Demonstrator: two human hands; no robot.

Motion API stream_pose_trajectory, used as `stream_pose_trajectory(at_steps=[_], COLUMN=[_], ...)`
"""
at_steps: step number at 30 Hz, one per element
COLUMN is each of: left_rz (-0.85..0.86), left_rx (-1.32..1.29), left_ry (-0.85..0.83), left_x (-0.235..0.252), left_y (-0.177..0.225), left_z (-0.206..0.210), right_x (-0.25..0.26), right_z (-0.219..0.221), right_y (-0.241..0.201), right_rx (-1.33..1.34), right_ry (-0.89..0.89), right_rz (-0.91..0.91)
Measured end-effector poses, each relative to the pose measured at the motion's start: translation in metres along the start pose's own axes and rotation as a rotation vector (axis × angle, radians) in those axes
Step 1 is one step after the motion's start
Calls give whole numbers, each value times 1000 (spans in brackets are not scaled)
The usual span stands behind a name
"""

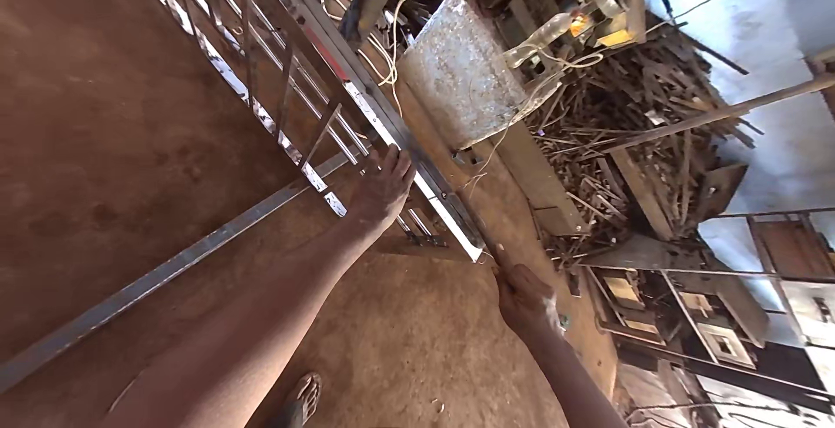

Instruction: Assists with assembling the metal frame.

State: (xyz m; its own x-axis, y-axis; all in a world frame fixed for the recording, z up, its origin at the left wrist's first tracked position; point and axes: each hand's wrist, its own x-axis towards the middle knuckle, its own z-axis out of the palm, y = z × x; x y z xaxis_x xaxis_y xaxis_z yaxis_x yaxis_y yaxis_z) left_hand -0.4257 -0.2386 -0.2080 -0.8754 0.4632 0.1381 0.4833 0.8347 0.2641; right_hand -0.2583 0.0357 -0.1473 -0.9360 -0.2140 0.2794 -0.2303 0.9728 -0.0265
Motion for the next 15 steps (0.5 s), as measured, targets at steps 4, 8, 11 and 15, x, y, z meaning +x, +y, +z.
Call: stream_pose_trajectory(at_steps=[4,8,11,15], left_rz=[-9,-26,-47,-79], left_rx=[-5,-46,-36,-34], left_ry=[4,27,65,131], left_x=[1,-2,-3,-5], left_y=[2,2,6,7], left_z=[0,-1,2,6], right_x=[0,20,63,140], right_z=[-5,-10,-16,-8], right_y=[-3,-21,-43,-87], right_rx=[24,171,360,323], right_ry=[-2,42,-27,-35], right_rz=[21,70,112,19])
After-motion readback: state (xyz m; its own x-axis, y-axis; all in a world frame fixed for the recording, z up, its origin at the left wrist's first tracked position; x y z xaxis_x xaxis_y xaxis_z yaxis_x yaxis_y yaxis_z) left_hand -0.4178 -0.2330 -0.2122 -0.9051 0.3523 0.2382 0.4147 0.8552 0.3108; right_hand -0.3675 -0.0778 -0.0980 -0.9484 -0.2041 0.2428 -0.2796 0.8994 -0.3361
